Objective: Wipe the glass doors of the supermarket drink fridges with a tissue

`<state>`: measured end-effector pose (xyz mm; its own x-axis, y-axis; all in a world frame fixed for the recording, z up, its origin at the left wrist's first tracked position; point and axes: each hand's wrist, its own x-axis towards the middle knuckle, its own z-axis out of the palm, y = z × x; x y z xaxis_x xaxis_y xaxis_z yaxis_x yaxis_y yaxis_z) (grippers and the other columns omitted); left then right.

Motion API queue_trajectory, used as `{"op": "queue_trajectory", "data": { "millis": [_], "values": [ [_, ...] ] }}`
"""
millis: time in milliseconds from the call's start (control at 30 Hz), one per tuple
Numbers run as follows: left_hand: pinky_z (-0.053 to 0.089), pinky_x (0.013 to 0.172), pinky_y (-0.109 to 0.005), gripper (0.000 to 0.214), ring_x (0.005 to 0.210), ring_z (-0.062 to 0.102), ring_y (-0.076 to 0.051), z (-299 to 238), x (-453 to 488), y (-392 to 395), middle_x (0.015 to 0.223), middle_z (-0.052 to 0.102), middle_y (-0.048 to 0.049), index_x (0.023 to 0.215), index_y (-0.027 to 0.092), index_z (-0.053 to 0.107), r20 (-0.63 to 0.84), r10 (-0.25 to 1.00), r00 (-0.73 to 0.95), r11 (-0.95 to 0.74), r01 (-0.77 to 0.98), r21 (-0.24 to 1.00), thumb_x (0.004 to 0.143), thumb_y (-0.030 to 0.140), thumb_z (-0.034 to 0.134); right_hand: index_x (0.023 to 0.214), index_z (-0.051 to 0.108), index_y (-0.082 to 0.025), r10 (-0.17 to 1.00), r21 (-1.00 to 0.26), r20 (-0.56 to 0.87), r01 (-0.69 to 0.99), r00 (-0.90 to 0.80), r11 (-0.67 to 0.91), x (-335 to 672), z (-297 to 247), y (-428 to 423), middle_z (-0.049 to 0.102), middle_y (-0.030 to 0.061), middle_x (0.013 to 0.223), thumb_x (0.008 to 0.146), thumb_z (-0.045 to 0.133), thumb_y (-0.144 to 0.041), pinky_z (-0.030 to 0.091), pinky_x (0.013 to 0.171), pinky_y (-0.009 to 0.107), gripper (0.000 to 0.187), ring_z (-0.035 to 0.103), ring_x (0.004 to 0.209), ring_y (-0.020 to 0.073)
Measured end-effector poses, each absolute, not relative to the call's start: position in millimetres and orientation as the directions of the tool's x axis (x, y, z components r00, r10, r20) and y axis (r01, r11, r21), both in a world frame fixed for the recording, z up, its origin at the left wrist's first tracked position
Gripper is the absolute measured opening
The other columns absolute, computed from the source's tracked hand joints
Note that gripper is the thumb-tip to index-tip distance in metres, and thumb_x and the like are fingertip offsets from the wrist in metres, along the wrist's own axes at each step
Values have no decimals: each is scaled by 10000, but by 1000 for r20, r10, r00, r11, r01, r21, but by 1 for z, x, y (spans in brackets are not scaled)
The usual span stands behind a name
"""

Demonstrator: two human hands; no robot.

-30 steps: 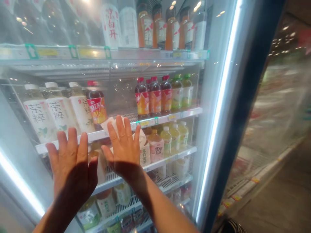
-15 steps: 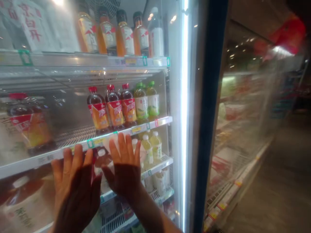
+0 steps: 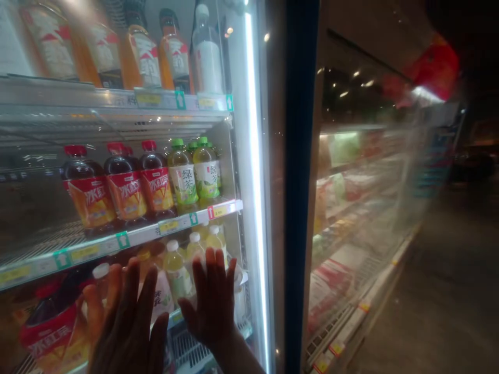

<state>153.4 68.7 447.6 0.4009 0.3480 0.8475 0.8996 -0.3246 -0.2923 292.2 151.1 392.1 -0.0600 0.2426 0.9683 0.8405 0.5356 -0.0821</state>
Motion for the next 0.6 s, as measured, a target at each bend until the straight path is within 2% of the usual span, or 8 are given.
{"op": "queue_trajectory", "data": {
  "millis": [167, 367, 500, 600],
  "values": [
    [4, 1303, -549, 793, 1601, 55, -331, 450, 178, 80, 1722, 81, -146, 1619, 71, 156, 854, 317, 413, -364, 884, -293, 917, 81, 524, 1656, 22, -149, 240, -190, 968, 825, 68, 532, 322, 410, 173, 27, 166, 1732, 1058, 251, -434, 135, 1224, 738, 701, 44, 1597, 381],
    [-11, 1303, -555, 759, 1601, 61, -323, 450, 186, 86, 1725, 74, -119, 1623, 99, 157, 852, 347, 393, -353, 896, -270, 947, 110, 500, 1651, 41, -115, 288, -222, 955, 818, 72, 531, 321, 377, 167, 49, 170, 1729, 1040, 326, -356, 123, 1247, 704, 716, 48, 1601, 363],
    [-8, 1309, -528, 725, 1603, 61, -298, 453, 183, 85, 1730, 74, -79, 1627, 127, 150, 869, 327, 370, -346, 903, -254, 979, 160, 473, 1654, 10, -162, 247, -227, 963, 816, 107, 531, 334, 416, 183, 5, 129, 1739, 1058, 266, -439, 90, 1237, 723, 705, 6, 1602, 360],
    [-18, 1306, -537, 728, 1604, 49, -301, 454, 174, 80, 1731, 62, -72, 1628, 130, 144, 871, 340, 356, -330, 912, -244, 982, 168, 477, 1654, -13, -180, 268, -269, 953, 805, 142, 530, 334, 427, 185, -11, 116, 1741, 1059, 236, -464, 89, 1231, 731, 705, -16, 1602, 360]
  ]
}}
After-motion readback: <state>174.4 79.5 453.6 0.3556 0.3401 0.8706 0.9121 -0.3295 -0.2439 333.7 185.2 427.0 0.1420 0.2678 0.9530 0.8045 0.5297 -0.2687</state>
